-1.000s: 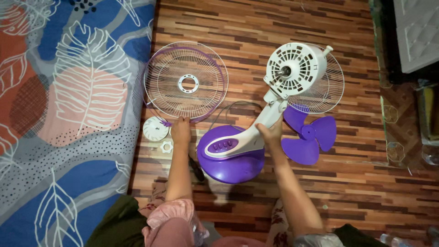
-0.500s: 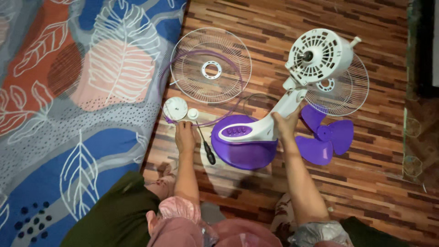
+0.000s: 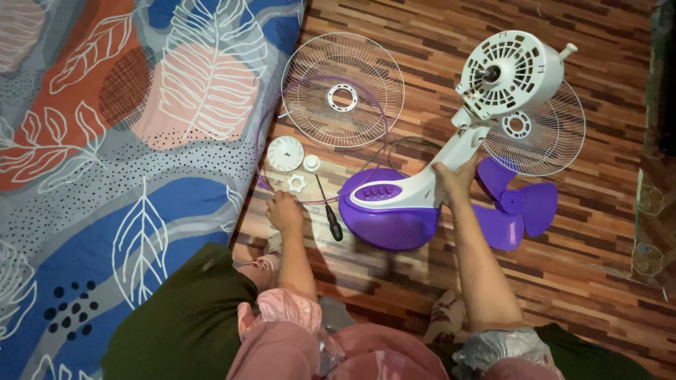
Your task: The person assembles an electric fan on the floor. They attach the motor housing to the base, secure the fan blades, and then attach the front grill using a screwdriver.
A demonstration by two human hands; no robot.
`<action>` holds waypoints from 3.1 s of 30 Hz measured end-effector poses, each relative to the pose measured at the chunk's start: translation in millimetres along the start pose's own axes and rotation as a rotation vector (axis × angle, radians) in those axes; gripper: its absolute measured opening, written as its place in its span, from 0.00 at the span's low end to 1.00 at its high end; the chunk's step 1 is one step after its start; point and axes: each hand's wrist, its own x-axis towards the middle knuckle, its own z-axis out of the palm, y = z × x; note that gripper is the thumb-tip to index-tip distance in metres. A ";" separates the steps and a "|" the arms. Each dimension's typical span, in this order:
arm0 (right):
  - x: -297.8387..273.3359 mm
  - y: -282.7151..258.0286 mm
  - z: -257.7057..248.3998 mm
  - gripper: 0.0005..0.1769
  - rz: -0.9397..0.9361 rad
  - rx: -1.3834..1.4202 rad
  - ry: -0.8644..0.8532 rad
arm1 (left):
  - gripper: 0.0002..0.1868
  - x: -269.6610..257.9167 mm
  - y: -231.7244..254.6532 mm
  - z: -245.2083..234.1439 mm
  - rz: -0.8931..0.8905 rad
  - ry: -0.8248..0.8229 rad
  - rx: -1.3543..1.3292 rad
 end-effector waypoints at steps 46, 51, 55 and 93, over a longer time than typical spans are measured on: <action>112.6 30.5 -26.9 0.41 0.116 -0.446 0.162 | 0.55 -61.0 225.5 -22.1 0.931 -0.585 -0.370; 130.7 30.8 -17.5 0.40 0.167 -0.507 0.149 | 0.50 -56.6 230.4 -44.5 1.045 -0.639 -0.370; 146.1 29.0 -13.3 0.38 0.203 -0.520 0.123 | 0.50 -50.9 233.5 -55.4 1.096 -0.665 -0.291; 180.9 95.3 12.4 0.55 0.399 -0.881 -0.250 | 0.30 -23.3 257.0 -67.4 0.911 -0.653 -0.607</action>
